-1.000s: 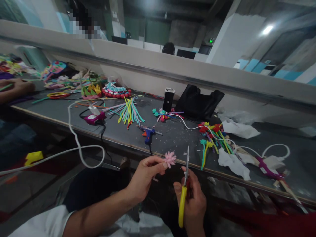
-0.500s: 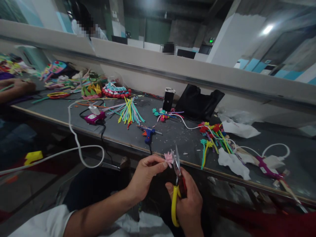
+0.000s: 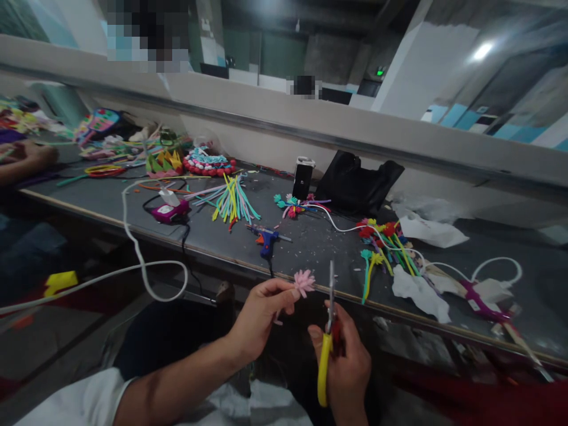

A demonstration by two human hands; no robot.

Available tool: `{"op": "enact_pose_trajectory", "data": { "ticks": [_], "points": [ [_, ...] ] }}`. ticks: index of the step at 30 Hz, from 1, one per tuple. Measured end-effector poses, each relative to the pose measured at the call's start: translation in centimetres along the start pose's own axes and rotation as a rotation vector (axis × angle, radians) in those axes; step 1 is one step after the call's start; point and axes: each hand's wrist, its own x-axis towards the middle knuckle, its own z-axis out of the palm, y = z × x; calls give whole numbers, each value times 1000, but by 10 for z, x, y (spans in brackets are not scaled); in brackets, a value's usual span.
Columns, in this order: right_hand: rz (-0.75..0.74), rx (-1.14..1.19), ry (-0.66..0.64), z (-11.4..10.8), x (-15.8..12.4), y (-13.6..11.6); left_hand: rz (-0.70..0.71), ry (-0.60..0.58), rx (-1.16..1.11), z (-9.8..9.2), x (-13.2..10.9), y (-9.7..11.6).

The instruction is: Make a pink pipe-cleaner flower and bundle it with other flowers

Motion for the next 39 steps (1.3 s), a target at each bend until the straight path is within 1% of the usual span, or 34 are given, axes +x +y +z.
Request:
{"op": "enact_pose_trajectory", "data": {
  "ticks": [3,8,14,20,26,31,39],
  "points": [
    [3,13,10,2,-3,3,-61,-24,-90,0,1,-1],
    [-30,-24,38,12,-11,1,-121,-66,-190,1,-1,-1],
    [-34,-16,-5,21,-11,-4,-135,-85,-214,4,-4,-2],
    [-50,-7,9,23,-8,-6,-175,-60,-222,7,-5,-5],
    [-31,-4,14,25,-9,-3,-166,-69,-235,7,-5,-7],
    [-19,7,9,23,-8,-7,-131,-85,-238,7,-4,-5],
    [13,14,-22,22,-6,-11,-171,-103,-257,8,-5,-7]
  ]
}}
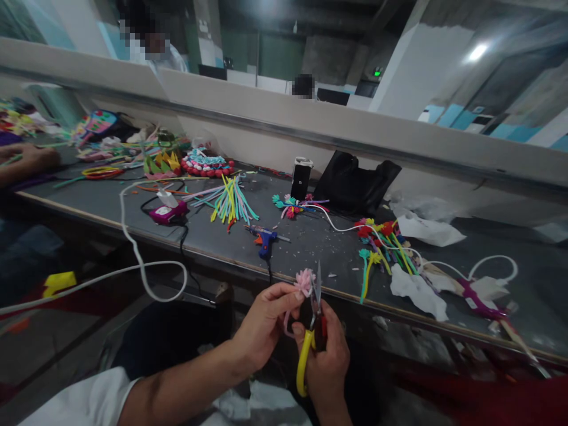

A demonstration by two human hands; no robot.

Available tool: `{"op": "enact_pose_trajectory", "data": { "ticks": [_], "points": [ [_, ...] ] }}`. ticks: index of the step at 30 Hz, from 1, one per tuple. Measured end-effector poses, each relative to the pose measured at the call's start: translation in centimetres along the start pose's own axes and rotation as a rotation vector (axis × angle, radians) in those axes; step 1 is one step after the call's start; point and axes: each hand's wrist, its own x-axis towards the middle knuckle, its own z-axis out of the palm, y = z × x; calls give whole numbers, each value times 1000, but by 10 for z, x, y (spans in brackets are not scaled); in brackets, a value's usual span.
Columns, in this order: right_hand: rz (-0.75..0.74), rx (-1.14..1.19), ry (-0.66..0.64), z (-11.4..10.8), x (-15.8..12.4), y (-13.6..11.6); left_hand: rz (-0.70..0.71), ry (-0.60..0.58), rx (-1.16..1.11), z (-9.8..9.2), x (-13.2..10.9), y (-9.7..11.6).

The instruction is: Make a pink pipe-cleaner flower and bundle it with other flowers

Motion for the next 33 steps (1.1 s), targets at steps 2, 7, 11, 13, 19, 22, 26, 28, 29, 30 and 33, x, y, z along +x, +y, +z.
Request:
{"op": "enact_pose_trajectory", "data": {
  "ticks": [2,7,11,13,19,22,26,28,29,30,33],
  "points": [
    [5,-4,11,0,0,1,4,3,-2,1,-1,0],
    [5,-4,13,0,-1,2,15,23,1,3,-2,0],
    [5,1,9,1,-2,2,29,25,13,1,-1,-1],
    [5,21,6,1,-1,2,27,24,13,1,-1,-2],
    [3,74,0,-1,3,-2,11,8,-20,3,-3,-2],
    [5,83,17,0,2,-2,4,8,-32,4,-4,-2],
    [69,117,51,3,-4,3,0,21,-6,3,-3,-5],
    [118,147,53,3,-5,6,10,19,19,1,-2,-7],
    [141,162,55,2,-4,8,13,18,32,1,-1,-7],
    [168,168,53,0,-1,9,13,19,42,0,-1,-6],
    [246,100,58,-6,16,16,20,22,43,-1,0,-3]
  ]
}}
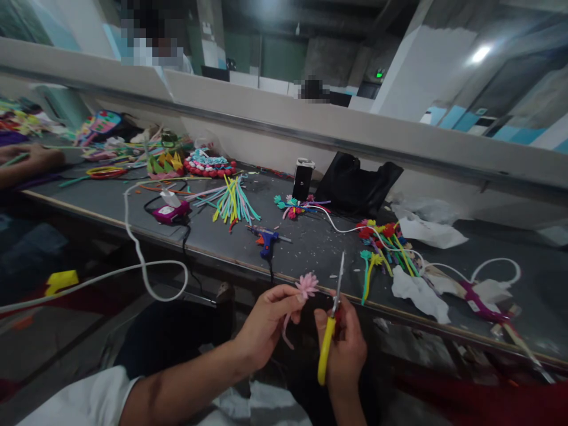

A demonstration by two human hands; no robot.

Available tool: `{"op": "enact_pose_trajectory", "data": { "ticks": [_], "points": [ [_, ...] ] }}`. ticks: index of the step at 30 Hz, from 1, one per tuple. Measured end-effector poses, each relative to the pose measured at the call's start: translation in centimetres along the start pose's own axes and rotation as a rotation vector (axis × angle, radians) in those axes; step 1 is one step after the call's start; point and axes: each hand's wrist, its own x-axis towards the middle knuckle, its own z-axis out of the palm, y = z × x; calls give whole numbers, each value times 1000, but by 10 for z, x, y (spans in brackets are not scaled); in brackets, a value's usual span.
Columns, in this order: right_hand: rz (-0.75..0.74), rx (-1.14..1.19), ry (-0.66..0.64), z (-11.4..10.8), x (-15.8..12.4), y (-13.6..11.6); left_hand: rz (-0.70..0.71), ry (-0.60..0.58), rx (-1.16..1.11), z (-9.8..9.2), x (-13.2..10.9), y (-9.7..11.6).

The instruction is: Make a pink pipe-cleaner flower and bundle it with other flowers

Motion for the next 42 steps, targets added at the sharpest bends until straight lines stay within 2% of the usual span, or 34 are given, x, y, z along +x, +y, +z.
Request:
{"op": "enact_pose_trajectory", "data": {
  "ticks": [4,9,15,22,26,30,34,38,40,42],
  "points": [
    [73,-168,-30,-6,31,5,64,-15,-11,-4,2,6],
    [134,-400,-223,0,66,18,107,-54,22,-10,2,10],
    [138,-693,-440,21,107,41,103,-65,140,-17,-2,19],
    [69,-785,-495,43,133,58,220,-78,218,-23,-4,27],
    [2,-836,-524,47,140,55,253,-81,198,-24,-2,28],
    [-24,-888,-490,45,137,47,247,-80,133,-23,-1,30],
    [-55,-857,-428,40,130,42,174,-101,18,-20,-1,32],
    [-102,-727,-366,31,111,33,118,-113,-40,-18,-1,32],
    [-131,-555,-329,24,94,20,119,-102,-29,-18,0,30],
    [-141,-113,-206,17,74,1,143,-79,-4,-18,1,27]
  ]
}}
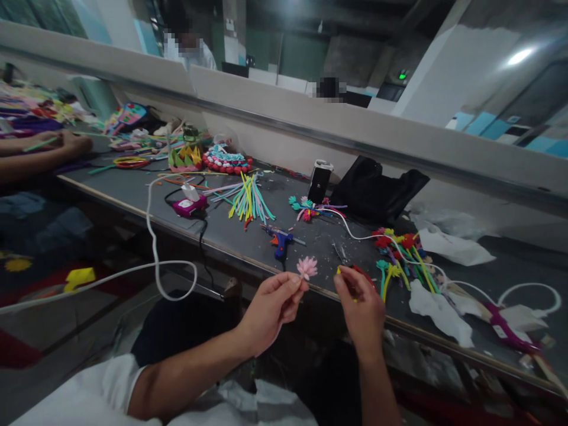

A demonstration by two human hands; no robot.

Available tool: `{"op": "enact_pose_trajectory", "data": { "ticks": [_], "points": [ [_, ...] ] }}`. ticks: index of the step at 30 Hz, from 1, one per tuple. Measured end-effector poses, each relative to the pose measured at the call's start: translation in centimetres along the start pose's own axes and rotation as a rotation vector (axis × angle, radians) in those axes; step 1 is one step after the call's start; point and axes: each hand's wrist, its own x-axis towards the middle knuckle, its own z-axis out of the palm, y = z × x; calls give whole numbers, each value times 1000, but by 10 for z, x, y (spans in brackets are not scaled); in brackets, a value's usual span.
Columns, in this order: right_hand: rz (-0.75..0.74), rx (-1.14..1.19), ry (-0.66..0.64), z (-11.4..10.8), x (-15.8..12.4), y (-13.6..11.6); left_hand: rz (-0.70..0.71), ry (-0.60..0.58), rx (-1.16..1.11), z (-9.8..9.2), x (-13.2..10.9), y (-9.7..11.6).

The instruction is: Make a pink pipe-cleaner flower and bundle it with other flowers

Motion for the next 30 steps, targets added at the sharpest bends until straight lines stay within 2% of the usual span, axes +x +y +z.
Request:
{"op": "enact_pose_trajectory", "data": {
  "ticks": [3,5,8,13,20,30],
  "points": [
    [-127,217,39,-8,-23,-33,39,37,54,2,0,-3],
    [-211,239,62,-10,-31,-50,51,45,96,4,-1,-5],
    [-292,232,76,-10,-32,-61,55,21,146,6,-4,-7],
    [-348,224,114,-9,-29,-63,68,-13,184,7,-7,-9],
    [-292,228,133,-12,-32,-63,96,-34,215,6,-8,-8],
    [-316,191,127,-17,-29,-66,72,-49,188,5,-8,-5]
  ]
}}
